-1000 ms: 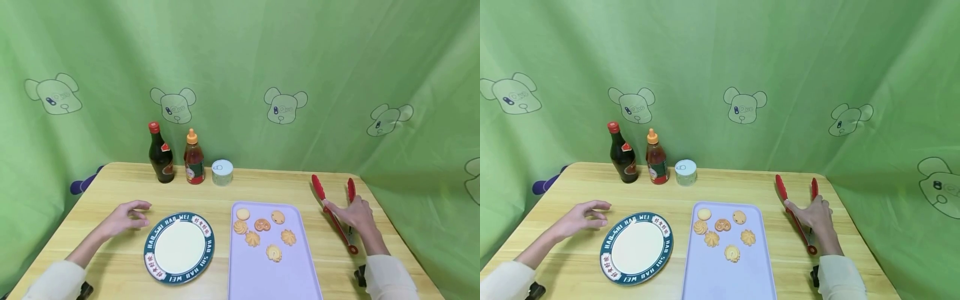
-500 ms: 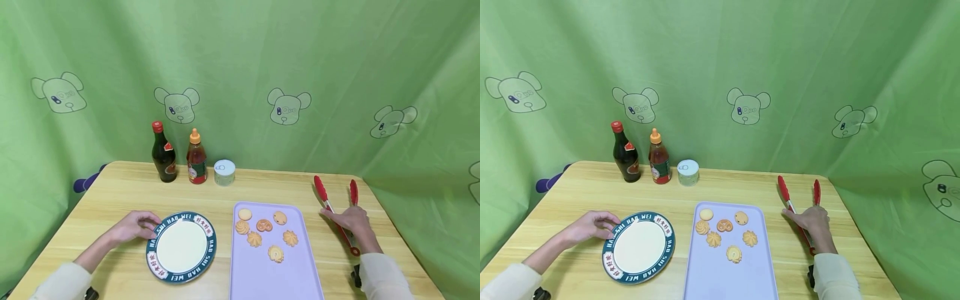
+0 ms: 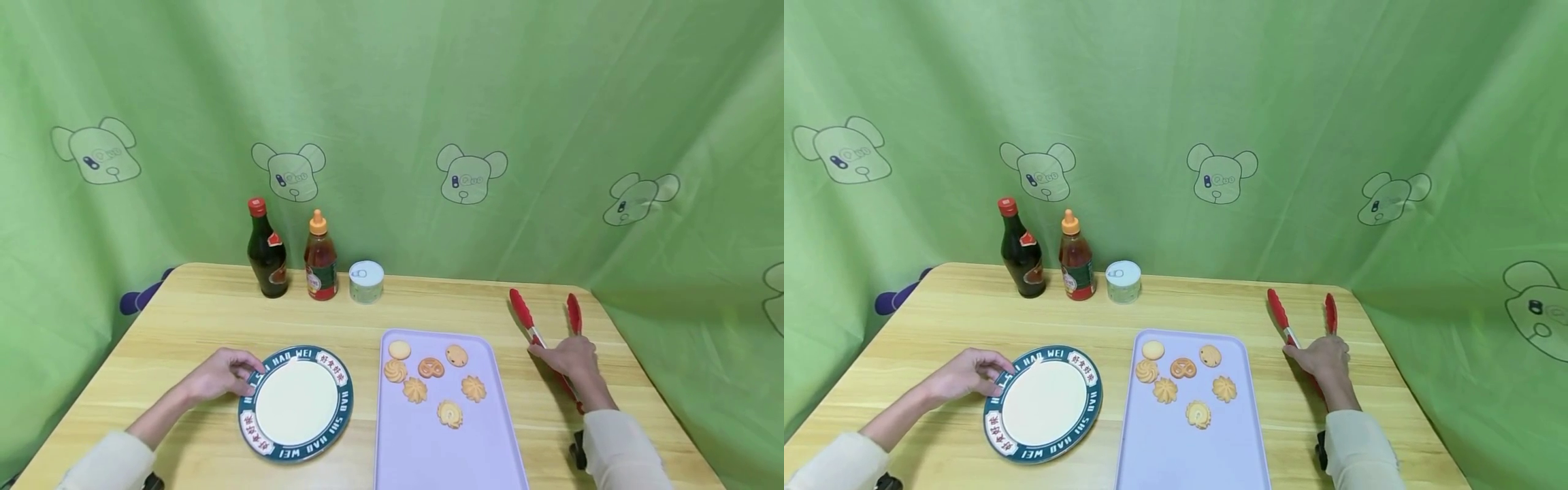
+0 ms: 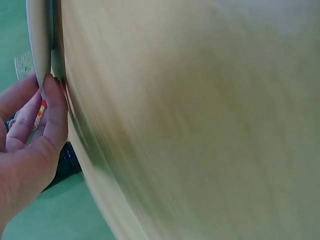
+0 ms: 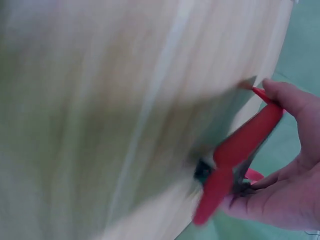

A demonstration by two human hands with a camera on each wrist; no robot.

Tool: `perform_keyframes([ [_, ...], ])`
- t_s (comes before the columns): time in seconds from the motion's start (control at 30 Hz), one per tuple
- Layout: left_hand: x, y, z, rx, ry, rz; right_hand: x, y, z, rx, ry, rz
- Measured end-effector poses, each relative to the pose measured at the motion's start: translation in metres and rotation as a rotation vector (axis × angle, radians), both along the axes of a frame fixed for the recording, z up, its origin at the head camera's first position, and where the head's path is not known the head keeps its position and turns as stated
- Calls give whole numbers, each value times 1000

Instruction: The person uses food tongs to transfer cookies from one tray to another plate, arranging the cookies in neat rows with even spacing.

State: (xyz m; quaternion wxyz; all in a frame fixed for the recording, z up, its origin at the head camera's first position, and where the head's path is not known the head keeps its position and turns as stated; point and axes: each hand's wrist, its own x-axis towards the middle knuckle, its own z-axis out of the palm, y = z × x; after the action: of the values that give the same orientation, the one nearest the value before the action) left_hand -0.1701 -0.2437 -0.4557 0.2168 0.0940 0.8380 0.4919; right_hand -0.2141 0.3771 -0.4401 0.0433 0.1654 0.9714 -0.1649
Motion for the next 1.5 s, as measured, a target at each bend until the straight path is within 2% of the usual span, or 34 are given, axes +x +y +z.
perform_keyframes([
  [0.17, 0, 1, -2, -14, 1, 15, -2, 2, 2, -43, 10, -27],
  [0.3, 1, 2, 0, -24, -4, 31, -3, 1, 2, -36, 84, -45],
  [0.4, 2, 2, 1, -31, -8, 38, -4, 2, 3, 3, 151, -16],
  [0.5, 2, 1, 1, -29, -7, 32, -5, 1, 6, 30, 177, 18],
  [0.77, 1, 3, -1, -38, -6, 35, 5, -11, 24, -6, 201, 146],
  [0.9, 1, 3, 0, -45, -8, 40, 14, -19, 35, 10, 239, 230],
  [1.07, 1, 3, 1, -41, -13, 39, 23, -29, 44, 34, 225, 315],
  [1.33, 1, 4, 2, -44, -16, 44, 37, -41, 49, 33, 200, 456],
  [1.5, 1, 4, 3, -33, -14, 37, 44, -46, 50, 63, 200, 505],
])
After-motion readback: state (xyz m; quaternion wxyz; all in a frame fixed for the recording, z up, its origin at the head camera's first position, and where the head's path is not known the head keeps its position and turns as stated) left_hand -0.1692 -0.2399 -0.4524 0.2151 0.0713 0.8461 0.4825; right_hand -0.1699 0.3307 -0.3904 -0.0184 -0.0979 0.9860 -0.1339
